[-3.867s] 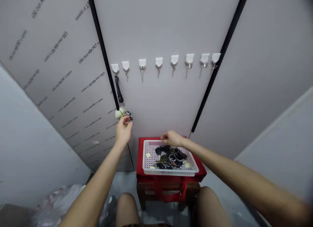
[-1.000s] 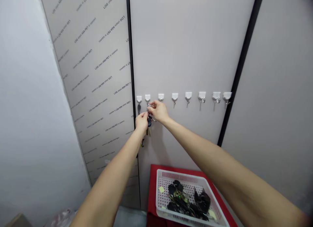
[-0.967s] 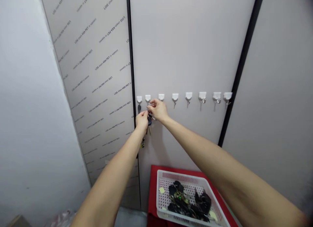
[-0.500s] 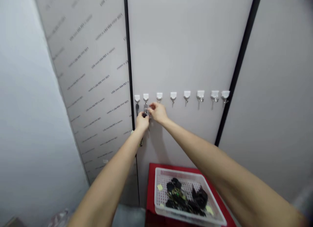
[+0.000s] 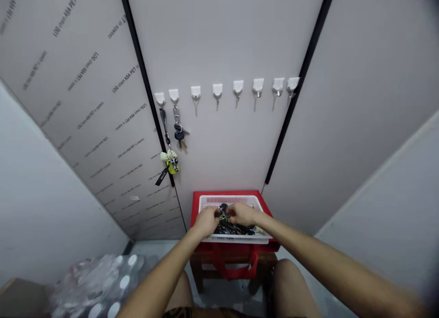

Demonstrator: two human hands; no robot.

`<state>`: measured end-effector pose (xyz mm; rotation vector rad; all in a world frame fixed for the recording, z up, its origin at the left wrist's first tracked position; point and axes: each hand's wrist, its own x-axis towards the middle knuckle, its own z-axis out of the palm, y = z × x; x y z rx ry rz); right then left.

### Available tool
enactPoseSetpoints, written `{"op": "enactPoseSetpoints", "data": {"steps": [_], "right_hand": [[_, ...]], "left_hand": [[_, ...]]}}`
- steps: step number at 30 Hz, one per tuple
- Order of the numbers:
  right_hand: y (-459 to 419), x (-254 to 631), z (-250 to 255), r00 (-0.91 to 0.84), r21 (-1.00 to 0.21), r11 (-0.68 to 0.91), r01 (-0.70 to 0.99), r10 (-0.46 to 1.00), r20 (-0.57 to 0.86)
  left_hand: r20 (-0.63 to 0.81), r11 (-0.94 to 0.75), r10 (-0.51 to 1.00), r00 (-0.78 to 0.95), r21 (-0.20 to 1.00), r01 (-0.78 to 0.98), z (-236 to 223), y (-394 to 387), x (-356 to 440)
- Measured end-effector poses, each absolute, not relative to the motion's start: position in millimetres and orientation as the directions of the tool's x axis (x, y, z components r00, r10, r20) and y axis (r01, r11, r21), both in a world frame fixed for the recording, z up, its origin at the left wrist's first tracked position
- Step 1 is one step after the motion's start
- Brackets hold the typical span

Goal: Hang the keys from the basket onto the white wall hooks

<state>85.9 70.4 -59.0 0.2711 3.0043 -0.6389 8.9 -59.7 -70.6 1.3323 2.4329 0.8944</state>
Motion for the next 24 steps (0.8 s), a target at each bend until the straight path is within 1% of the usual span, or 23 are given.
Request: {"op": "enactPoseSetpoints", "data": {"steps": [3, 5, 7, 10, 12, 13, 14, 15, 18, 20, 22, 24], "right_hand": [[70, 97, -69, -0.965, -0.345, 0.902, 0.259, 0.252, -0.067], [70, 98, -71, -0.961, -0.359, 0.893, 0.272, 0.268, -0.062], [70, 98, -71, -0.966, -0.408, 0.878, 0.251, 0.251, -0.055], [74, 96, -69, -0.968, -0.536, 0.812, 0.229, 0.249, -0.036], [77, 96, -67, -0.955, -0.628, 0.736, 0.251, 0.292, -0.04], [79, 97, -65, -0.951, -0.655, 0.709, 0.262, 0.306, -0.049], [79, 98, -63, -0.952, -0.657, 0.706, 0.263, 0.3, -0.059], [79, 99, -62, -0.959, -0.635, 0.729, 0.255, 0.274, -0.071], [76, 101, -60, -0.977, -0.46, 0.862, 0.213, 0.189, -0.099], [74, 101, -62, -0.976, -0.373, 0.902, 0.216, 0.189, -0.107], [75, 100, -63, -0.971, -0.373, 0.897, 0.237, 0.206, -0.12], [77, 100, -64, -0.971, -0.463, 0.854, 0.239, 0.201, -0.13]], "left_hand": [[0.08, 0.412, 0.846, -0.528, 0.53, 0.741, -81, -50, 18], [0.066, 0.423, 0.841, -0.536, 0.537, 0.73, -81, -43, 19], [0.004, 0.441, 0.836, -0.548, 0.59, 0.677, -80, -37, 19], [-0.085, 0.442, 0.842, -0.533, 0.674, 0.592, -81, -32, 18], [-0.099, 0.449, 0.84, -0.533, 0.679, 0.581, -82, -32, 17], [-0.106, 0.462, 0.835, -0.54, 0.669, 0.583, -82, -32, 17], [-0.118, 0.485, 0.823, -0.556, 0.657, 0.577, -82, -31, 16], [-0.137, 0.511, 0.808, -0.574, 0.647, 0.565, -81, -30, 16], [-0.177, 0.56, 0.773, -0.61, 0.642, 0.524, -82, -26, 15], [-0.16, 0.557, 0.757, -0.634, 0.665, 0.497, -83, -25, 15], [-0.138, 0.535, 0.755, -0.642, 0.696, 0.479, -83, -26, 14], [-0.124, 0.504, 0.758, -0.641, 0.736, 0.453, -79, -28, 11]]}}
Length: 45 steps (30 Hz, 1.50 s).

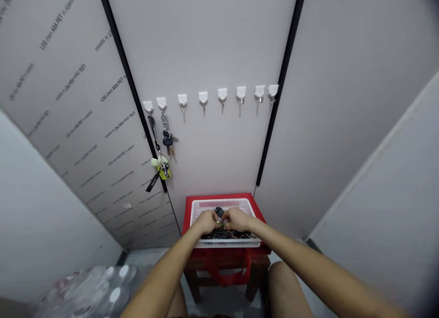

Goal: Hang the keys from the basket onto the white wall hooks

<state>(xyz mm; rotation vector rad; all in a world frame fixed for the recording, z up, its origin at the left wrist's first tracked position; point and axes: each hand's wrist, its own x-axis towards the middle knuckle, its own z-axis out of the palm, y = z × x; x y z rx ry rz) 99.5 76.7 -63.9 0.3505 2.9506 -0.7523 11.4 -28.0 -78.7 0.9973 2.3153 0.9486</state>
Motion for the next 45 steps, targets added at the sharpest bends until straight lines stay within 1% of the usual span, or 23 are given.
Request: {"op": "enactPoseSetpoints", "data": {"steps": [2, 4, 5, 6, 8, 10, 13, 15, 18, 21, 25, 28, 31, 34, 36, 38, 40, 42, 43, 45], "right_hand": [[78, 99, -62, -0.981, -0.624, 0.757, 0.194, 0.164, -0.107], [78, 98, -56, -0.992, -0.793, 0.599, 0.114, 0.106, -0.063], [78, 97, -52, -0.995, -0.855, 0.513, 0.081, 0.086, -0.042], [77, 96, -48, -0.996, -0.897, 0.438, 0.058, 0.08, -0.025], [74, 94, -39, -0.995, -0.941, 0.338, 0.035, 0.103, 0.0], [71, 93, -30, -0.99, -0.952, 0.305, 0.023, 0.139, 0.021], [65, 90, -22, -0.983, -0.954, 0.3, 0.009, 0.176, 0.046], [60, 89, -17, -0.982, -0.96, 0.28, -0.019, 0.173, 0.07], [53, 87, -10, -0.984, -0.977, 0.202, -0.068, 0.147, 0.099], [53, 85, -2, -0.98, -0.988, 0.138, -0.061, 0.178, 0.085], [60, 84, 11, -0.977, -0.988, 0.15, -0.027, 0.203, 0.058], [63, 83, 25, -0.957, -0.975, 0.213, -0.061, 0.267, 0.118], [64, 79, 40, -0.92, -0.939, 0.336, -0.076, 0.339, 0.196], [63, 71, 56, -0.876, -0.904, 0.422, -0.074, 0.405, 0.261], [62, 65, 66, -0.853, -0.902, 0.419, -0.101, 0.43, 0.295], [58, 59, 76, -0.849, -0.902, 0.407, -0.144, 0.417, 0.324], [54, 54, 85, -0.851, -0.893, 0.413, -0.18, 0.39, 0.352], [50, 49, 94, -0.841, -0.886, 0.414, -0.207, 0.388, 0.377], [49, 46, 98, -0.829, -0.886, 0.408, -0.221, 0.4, 0.391], [48, 39, 107, -0.801, -0.883, 0.397, -0.252, 0.426, 0.42]], "left_hand": [[-0.098, 0.426, 0.766, -0.636, 0.818, 0.386, -68, -30, 7], [-0.05, 0.286, 0.774, -0.632, 0.917, 0.278, -52, -32, 2], [-0.025, 0.211, 0.775, -0.631, 0.952, 0.222, -42, -33, -1], [-0.002, 0.148, 0.773, -0.635, 0.973, 0.178, -32, -34, -4], [0.026, 0.055, 0.764, -0.645, 0.993, 0.105, -15, -35, -7], [0.035, -0.001, 0.761, -0.648, 0.999, 0.054, -1, -37, -8], [0.066, -0.064, 0.753, -0.655, 0.998, 0.027, 13, -40, -7], [0.104, -0.114, 0.731, -0.674, 0.993, 0.03, 20, -40, -6], [0.159, -0.19, 0.682, -0.714, 0.981, 0.038, 31, -41, -7], [0.217, -0.26, 0.611, -0.761, 0.963, 0.065, 42, -42, -14], [0.243, -0.305, 0.558, -0.794, 0.949, 0.077, 51, -49, -27], [0.24, -0.306, 0.542, -0.806, 0.949, 0.077, 51, -56, -35], [0.227, -0.287, 0.538, -0.812, 0.955, 0.077, 46, -61, -40], [0.225, -0.233, 0.532, -0.816, 0.966, 0.114, 42, -64, -42], [0.279, -0.166, 0.495, -0.823, 0.96, 0.225, 44, -65, -41], [0.376, -0.107, 0.485, -0.79, 0.922, 0.373, 48, -63, -38], [0.439, -0.099, 0.555, -0.706, 0.878, 0.468, 57, -59, -34], [0.435, -0.114, 0.634, -0.639, 0.87, 0.479, 67, -55, -32], [0.432, -0.118, 0.642, -0.634, 0.872, 0.475, 73, -52, -32], [0.45, -0.115, 0.594, -0.667, 0.868, 0.482, 85, -48, -35]]}}
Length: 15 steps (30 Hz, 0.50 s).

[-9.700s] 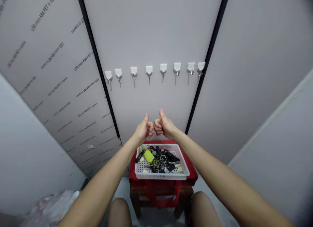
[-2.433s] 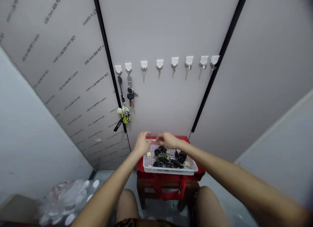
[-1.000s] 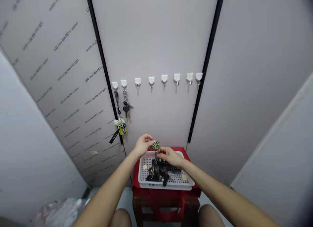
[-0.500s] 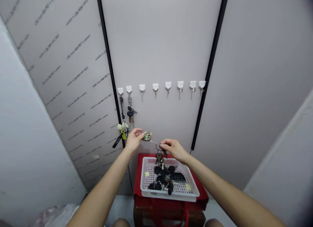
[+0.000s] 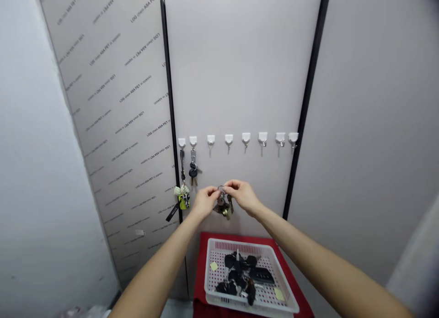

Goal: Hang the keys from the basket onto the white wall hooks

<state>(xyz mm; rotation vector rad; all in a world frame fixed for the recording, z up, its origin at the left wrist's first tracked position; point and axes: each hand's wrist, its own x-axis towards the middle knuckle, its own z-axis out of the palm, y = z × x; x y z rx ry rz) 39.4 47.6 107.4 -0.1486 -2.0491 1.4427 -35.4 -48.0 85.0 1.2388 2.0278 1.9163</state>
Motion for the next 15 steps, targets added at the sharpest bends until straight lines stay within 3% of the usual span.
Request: {"op": "enactPoseSetpoints", "data": {"steps": [9, 15], "right_hand": [[40, -11, 175, -0.72, -0.89, 0.263, -0.373, 0.522, 0.456], [42, -34, 211, -0.594, -0.865, 0.308, -0.396, 0.633, 0.497]], "left_hand": [[0.501, -0.095, 0.316, -0.806, 0.861, 0.499, 160, -31, -81], [0.577, 0.082, 0.125, -0.807, 0.804, 0.588, 206, -17, -87]]}}
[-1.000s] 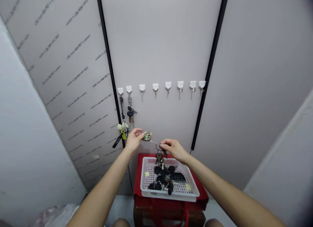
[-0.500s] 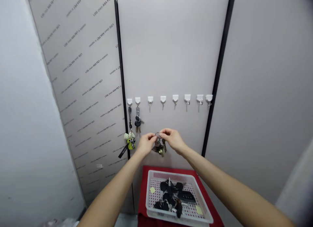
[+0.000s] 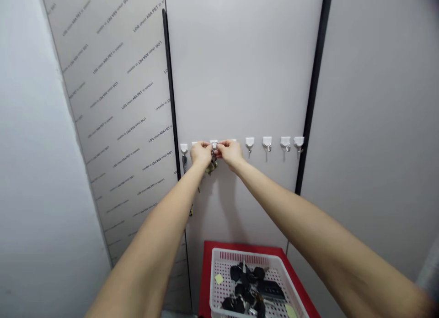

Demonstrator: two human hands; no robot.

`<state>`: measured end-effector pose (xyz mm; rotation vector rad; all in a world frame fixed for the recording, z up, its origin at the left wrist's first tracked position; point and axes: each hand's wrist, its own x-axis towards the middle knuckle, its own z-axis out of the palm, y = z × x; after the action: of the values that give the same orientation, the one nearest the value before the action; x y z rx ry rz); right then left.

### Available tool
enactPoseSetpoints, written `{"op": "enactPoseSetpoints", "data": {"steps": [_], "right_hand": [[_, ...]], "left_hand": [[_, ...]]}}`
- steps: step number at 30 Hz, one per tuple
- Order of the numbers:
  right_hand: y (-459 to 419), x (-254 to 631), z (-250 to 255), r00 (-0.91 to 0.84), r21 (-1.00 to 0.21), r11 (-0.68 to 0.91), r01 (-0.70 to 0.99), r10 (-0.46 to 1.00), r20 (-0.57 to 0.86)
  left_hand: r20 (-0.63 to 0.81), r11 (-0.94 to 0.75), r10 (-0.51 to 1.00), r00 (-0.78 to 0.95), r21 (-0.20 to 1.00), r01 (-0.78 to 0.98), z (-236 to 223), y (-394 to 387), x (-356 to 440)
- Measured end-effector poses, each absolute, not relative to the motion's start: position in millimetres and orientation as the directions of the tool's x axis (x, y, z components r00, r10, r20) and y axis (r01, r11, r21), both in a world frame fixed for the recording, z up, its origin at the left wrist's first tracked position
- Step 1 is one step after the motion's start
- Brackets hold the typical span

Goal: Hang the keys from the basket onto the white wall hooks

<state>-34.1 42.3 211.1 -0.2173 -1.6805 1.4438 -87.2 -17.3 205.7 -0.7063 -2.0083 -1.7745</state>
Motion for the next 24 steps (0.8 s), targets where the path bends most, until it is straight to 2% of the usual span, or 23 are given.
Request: {"op": "enactPoseSetpoints", "data": {"steps": [4, 7, 11, 14, 16, 19, 21, 24], "right_hand": [[45, -42, 207, -0.616, -0.886, 0.343, -0.313, 0.636, 0.464], [48, -46, 196, -0.64, -0.883, 0.398, -0.25, 0.616, 0.459], [58, -37, 171, -0.597, -0.821, 0.531, -0.21, 0.595, 0.538], [69, -11, 133, -0.609, -0.762, 0.618, -0.196, 0.532, 0.588], [73, 14, 95, -0.757, -0.758, 0.639, -0.132, 0.429, 0.493], [75, 53, 27, -0.952, -0.709, 0.704, 0.042, 0.244, 0.186], [78, 73, -13, -0.97, -0.597, 0.788, 0.151, 0.235, 0.065], [88, 93, -49, -0.964, -0.435, 0.87, 0.232, 0.267, 0.02]], "left_hand": [[0.545, 0.207, 0.081, -0.834, 0.81, 0.549, 202, -12, -89], [0.525, 0.224, 0.104, -0.844, 0.815, 0.535, 190, -14, -91], [0.51, 0.107, 0.16, -0.845, 0.842, 0.528, 161, -28, -84], [0.465, -0.01, 0.279, -0.84, 0.876, 0.481, 122, -44, -70], [0.408, -0.001, 0.41, -0.815, 0.894, 0.447, 85, -54, -57], [0.281, 0.144, 0.6, -0.749, 0.883, 0.446, 22, -61, -33], [0.169, 0.289, 0.701, -0.693, 0.821, 0.493, -16, -60, -18], [0.053, 0.44, 0.785, -0.617, 0.653, 0.616, -56, -54, 0]]}}
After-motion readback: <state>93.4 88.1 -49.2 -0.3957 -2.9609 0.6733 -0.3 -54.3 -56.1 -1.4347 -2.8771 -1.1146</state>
